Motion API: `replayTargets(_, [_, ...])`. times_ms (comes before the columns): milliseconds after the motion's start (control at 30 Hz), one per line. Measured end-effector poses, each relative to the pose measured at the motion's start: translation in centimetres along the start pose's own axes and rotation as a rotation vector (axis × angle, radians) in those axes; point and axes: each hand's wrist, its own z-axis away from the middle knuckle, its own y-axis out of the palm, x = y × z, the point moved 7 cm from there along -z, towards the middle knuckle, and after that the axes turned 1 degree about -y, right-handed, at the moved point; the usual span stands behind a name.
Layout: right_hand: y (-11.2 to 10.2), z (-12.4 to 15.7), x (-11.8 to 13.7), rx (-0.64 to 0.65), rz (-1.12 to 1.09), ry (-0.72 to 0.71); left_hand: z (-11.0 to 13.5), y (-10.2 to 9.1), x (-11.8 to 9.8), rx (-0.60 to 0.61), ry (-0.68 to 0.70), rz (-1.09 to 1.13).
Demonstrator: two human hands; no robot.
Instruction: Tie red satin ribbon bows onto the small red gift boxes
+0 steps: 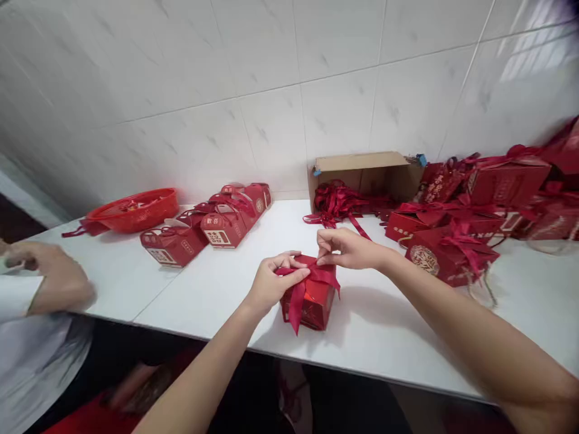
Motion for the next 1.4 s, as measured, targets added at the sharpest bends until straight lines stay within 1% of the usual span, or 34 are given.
replayTargets(133, [0.2, -0.2, -0.1, -0.004, 0.040, -0.018, 0.2, -0.2, -0.2, 0.019, 0.029, -0.027])
replayTargets(233, [0.1, -0.2, 0.6, -0.021, 0.127, -0.065, 0.4, -0.3, -0.6, 0.061, 0.061, -0.072])
replayTargets(333, [0.3, -0.1, 1.3, -0.004, 0.193, -0.084, 0.5, -0.3, -0.9, 0.081, 0.064, -0.075])
replayTargets(400, [0.4, -0.1, 1.5, 0.016, 0.249, -0.064, 0.5, -0.4, -0.9, 0.051, 0.040, -0.050])
replayTargets(467, [0.5, -0.1, 1.5, 0.035, 0.326, -0.046, 0.4, -0.5, -0.8, -0.007, 0.005, -0.035])
replayTargets(567, [0.6, -0.1, 1.6, 0.044, 0.389, -0.054, 0.3, -0.5, -0.7, -0.063, -0.035, -0.039])
replayTargets(800, [0.5, -0.4, 0.9, 0.009, 0.351, -0.062, 0.5, -0.2, -0.8, -0.059, -0.027, -0.027])
replayTargets(967, [0.7, -0.4, 0.5, 0.039, 0.346, -0.097, 0.8, -0.1, -0.7, -0.045, -0.007, -0.058])
replayTargets(1200, [0.3, -0.2, 0.1, 0.059, 0.325, -0.126, 0.9, -0.1, -0.3, -0.085, 0.011, -0.035])
replayTargets(1333, [0.1, 0.0, -0.1, 0.074, 0.330, -0.114, 0.9, -0.3, -0.1, -0.086, 0.001, -0.017])
replayTargets(1400, [0.2, 0.0, -0.1, 0.083, 0.342, -0.090, 0.9, -0.5, 0.0, -0.081, -0.028, -0.024])
